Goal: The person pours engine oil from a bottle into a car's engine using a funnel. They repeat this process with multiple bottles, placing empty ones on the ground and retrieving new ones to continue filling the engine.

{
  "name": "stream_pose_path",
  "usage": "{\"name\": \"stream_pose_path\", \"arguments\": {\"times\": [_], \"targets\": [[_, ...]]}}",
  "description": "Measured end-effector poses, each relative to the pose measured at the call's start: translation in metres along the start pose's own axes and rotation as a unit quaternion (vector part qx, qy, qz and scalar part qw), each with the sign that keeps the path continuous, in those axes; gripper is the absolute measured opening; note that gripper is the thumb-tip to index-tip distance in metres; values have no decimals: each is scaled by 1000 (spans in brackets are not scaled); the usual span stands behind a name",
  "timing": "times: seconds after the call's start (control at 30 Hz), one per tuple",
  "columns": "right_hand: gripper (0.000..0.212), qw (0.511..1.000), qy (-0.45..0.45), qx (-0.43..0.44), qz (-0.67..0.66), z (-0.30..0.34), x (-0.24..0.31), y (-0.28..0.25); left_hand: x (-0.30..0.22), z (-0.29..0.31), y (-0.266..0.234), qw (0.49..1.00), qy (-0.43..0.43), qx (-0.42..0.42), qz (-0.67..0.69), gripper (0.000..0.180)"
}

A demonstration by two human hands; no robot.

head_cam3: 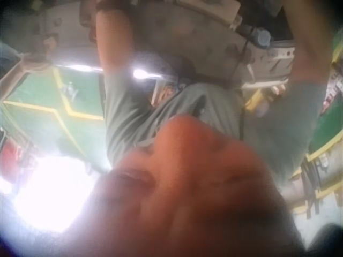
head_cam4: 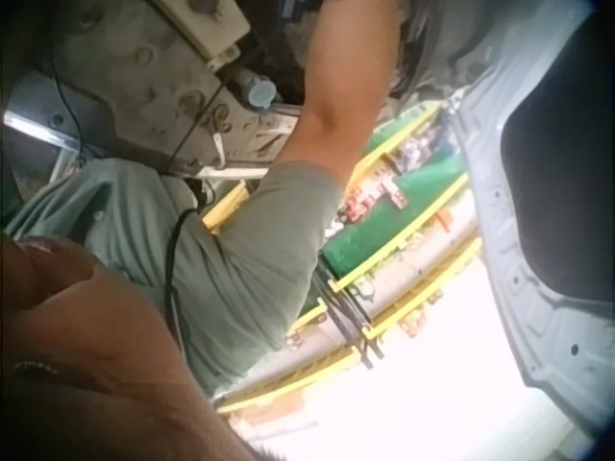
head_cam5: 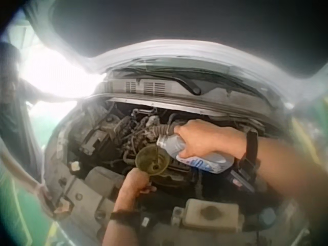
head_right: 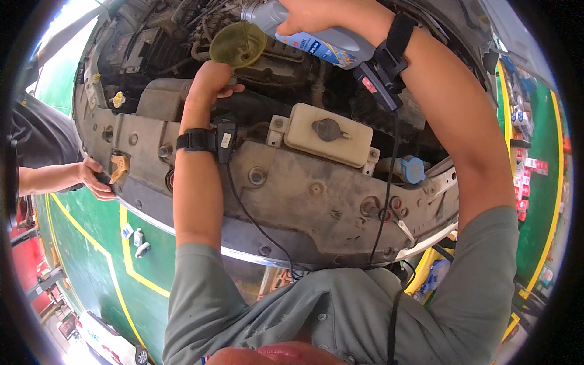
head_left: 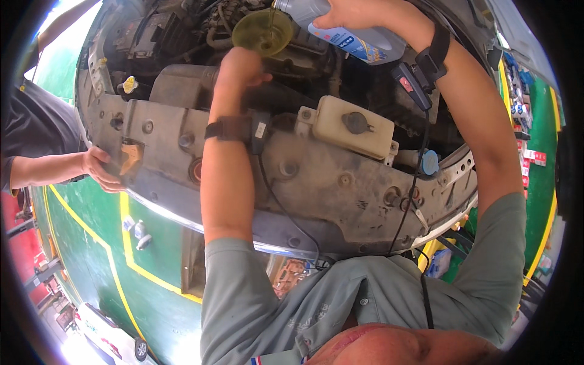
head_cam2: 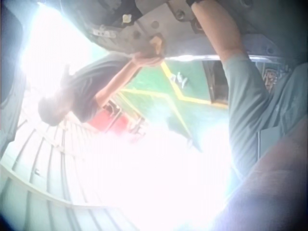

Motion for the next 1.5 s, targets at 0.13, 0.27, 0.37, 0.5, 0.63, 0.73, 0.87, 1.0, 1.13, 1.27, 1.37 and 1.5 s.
{"name": "stream_pose_path", "arguments": {"times": [0.13,0.27,0.37,0.5,0.63,0.73,0.87,1.0,1.13,1.27,1.37,1.5], "targets": [[54,1000,-10,-6,7,0,-1,2,1,-1,0,999,-38,18,27,20],[55,1000,-4,-4,4,1,2,0,-2,-1,-3,998,-48,28,-10,21],[55,1000,-3,-2,9,-1,2,0,2,-4,-1,998,-25,46,-30,22],[55,1000,9,25,13,0,1,-1,-14,4,2,996,-53,63,-24,28],[55,1000,2,21,18,0,4,-2,-16,7,0,996,-54,68,-25,27],[55,1000,-7,11,27,-2,8,-4,-6,3,-2,997,-40,61,-18,27],[56,999,10,36,29,-1,6,-3,-32,21,-2,995,-72,74,0,27],[58,999,-6,31,39,-4,6,0,-31,23,-5,994,-79,73,-6,25],[57,999,3,29,39,-2,7,-2,-24,14,-1,995,-61,60,-46,32],[57,999,9,23,40,-1,8,-3,-3,-8,4,998,-40,50,-13,24],[57,999,-1,23,46,-4,15,-4,31,-28,-2,997,40,69,-23,17],[57,998,3,33,62,-4,12,-2,13,-18,4,998,1,52,30,17]]}}
Point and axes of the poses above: each hand's wrist, its own z-axis away from the middle knuckle, its own y-axis out of the palm, x = y × z, the point moved 2 cm from there along -z, towards the middle knuckle, and after that the axes turned 7 degrees about z, right-handed, at the moved point
